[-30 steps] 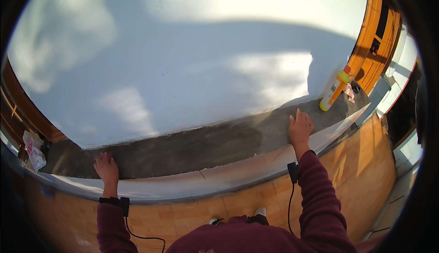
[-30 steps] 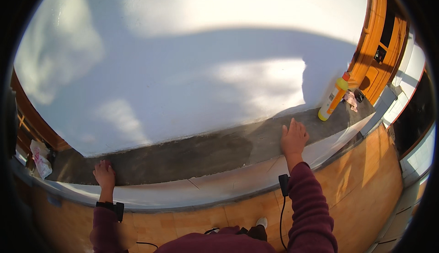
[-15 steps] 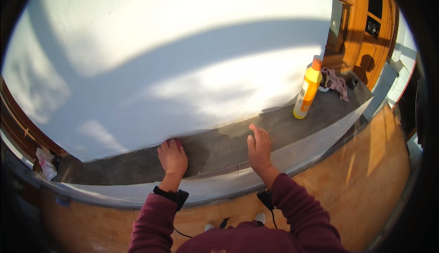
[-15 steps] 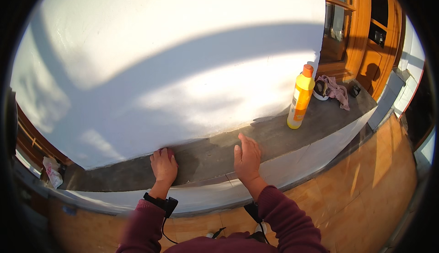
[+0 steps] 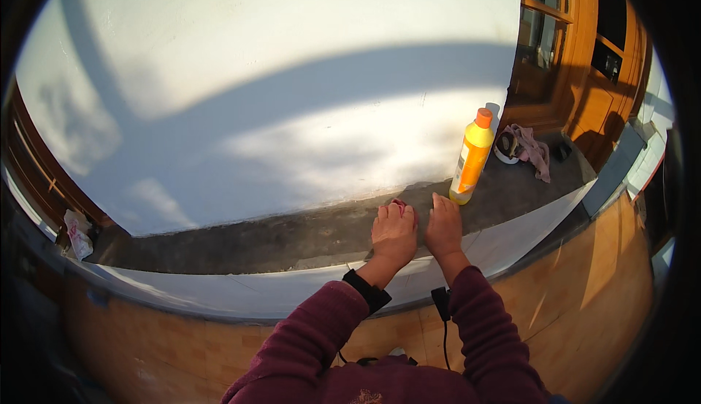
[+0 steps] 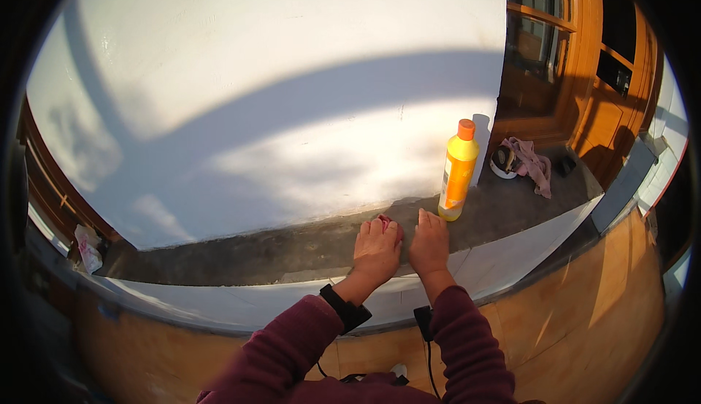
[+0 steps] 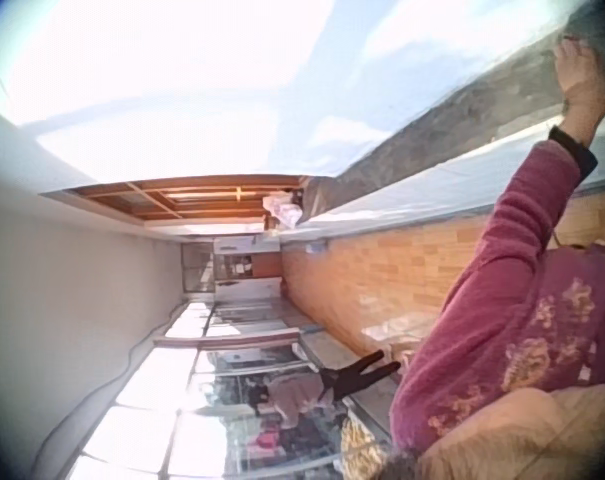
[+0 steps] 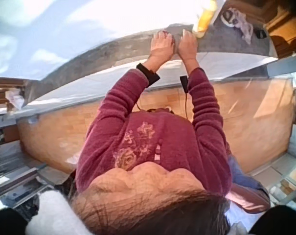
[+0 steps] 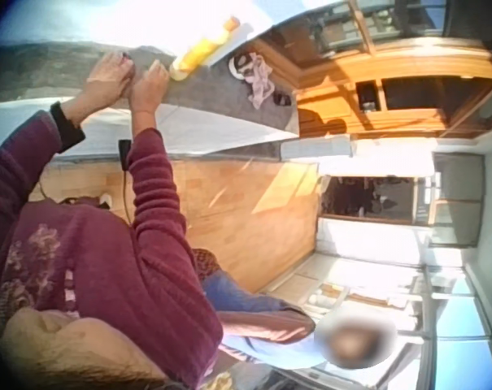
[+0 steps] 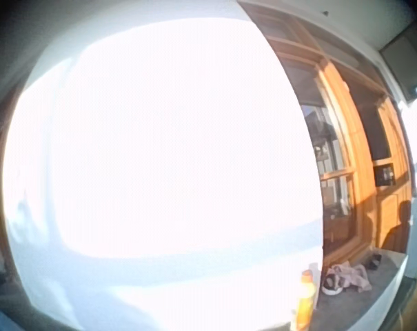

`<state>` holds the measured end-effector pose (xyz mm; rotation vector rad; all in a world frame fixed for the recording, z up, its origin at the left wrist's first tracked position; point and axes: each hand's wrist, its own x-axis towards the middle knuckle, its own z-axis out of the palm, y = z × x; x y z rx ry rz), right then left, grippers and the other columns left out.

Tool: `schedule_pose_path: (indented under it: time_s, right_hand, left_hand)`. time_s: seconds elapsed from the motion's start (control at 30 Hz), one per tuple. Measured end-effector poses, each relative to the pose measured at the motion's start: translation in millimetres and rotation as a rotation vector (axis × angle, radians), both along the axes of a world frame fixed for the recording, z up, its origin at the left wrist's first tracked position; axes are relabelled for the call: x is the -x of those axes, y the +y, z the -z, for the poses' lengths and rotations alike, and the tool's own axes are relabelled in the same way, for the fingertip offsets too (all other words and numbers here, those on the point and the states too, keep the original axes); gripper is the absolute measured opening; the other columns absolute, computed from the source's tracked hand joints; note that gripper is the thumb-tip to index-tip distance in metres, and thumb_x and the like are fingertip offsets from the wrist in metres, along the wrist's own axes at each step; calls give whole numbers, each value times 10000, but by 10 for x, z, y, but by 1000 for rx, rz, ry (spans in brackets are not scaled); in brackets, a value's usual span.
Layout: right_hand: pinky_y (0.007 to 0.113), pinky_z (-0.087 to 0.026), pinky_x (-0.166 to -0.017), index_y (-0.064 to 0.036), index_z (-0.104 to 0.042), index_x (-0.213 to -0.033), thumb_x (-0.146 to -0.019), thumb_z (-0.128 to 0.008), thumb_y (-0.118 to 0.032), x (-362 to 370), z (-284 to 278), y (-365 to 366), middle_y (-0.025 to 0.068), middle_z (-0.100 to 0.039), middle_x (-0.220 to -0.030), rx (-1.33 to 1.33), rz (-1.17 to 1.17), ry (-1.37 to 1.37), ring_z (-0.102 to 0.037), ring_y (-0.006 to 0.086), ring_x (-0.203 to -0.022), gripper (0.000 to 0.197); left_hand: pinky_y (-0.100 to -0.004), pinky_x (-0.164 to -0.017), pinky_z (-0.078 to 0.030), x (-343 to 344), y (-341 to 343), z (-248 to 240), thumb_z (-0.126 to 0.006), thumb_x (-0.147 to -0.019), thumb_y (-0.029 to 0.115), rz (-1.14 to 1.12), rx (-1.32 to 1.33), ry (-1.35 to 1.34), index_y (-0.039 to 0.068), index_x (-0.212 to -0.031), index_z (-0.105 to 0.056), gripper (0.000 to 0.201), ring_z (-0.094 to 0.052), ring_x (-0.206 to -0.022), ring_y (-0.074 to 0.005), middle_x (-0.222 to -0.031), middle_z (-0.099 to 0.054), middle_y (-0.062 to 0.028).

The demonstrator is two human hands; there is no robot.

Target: The person cleans a balcony ledge and window frame using a pink cloth and a steel wool pad. They move a plastic bag and a phone aside, wipe the ledge and frame, then return the items to their original positions.

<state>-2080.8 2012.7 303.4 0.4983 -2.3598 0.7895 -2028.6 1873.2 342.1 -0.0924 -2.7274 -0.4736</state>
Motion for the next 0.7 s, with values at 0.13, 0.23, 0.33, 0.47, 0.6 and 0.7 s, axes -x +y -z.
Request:
schedule_pose_path:
  time_s: [0.13, 0.23, 0.33, 0.47, 0.6, 0.7]
  right_hand:
    - [471, -446, -1011, 72, -588, -1251, -834, -577, -13, 49, 44, 25, 220, -628, -1182, -38, 26, 42, -554, 406, -1138, 426]
    - [476, -450, -1004, 76, -588, -1246, -818, -551, 9, 58, 78, 65, 232, -628, -1173, -56, 9, 71, -555, 416, -1124, 435]
    - [488, -447, -1000, 79, -586, -1239, -811, -536, 19, 67, 83, 75, 239, -626, -1163, -56, -13, 111, -553, 429, -1113, 435]
    - [511, -440, -991, 74, -585, -1230, -816, -519, 16, 64, 68, 94, 244, -621, -1160, -72, -31, 118, -552, 440, -1107, 423]
    - [515, -437, -979, 52, -587, -1245, -835, -517, -11, 49, 79, 87, 228, -618, -1176, -94, -22, 136, -550, 435, -1123, 421]
    - [508, -436, -976, 26, -586, -1272, -850, -524, -30, 41, 93, 47, 201, -616, -1202, -109, 25, 112, -543, 416, -1150, 430]
  left_hand:
    - [-494, -864, -477, -205, -83, -28, -663, -844, 173, 116, -12, 125, 111, -1126, -635, 290, -557, -1024, -389, -1118, -587, -158]
    - [-482, -807, -471, -552, -449, 7, -688, -808, 169, 82, -10, 224, 127, -1115, -634, 315, -555, -977, -358, -1063, -575, -120]
    - [-484, -823, -467, -998, -1078, 44, -707, -793, 178, -60, 74, 212, 123, -1138, -641, 355, -552, -1001, -365, -1093, -576, -124]
    - [-508, -849, -468, -1633, -2168, 97, -701, -788, 139, -289, 114, 236, 108, -1134, -678, 348, -555, -1000, -390, -1110, -599, -134]
    - [-515, -854, -490, -2050, -3233, 73, -695, -829, 162, -581, 181, 122, 80, -1114, -682, 296, -568, -1010, -407, -1105, -606, -172]
    - [-508, -859, -500, -2045, -3616, 76, -701, -832, 192, -746, 223, 66, 72, -1088, -706, 284, -580, -1011, -407, -1117, -617, -174]
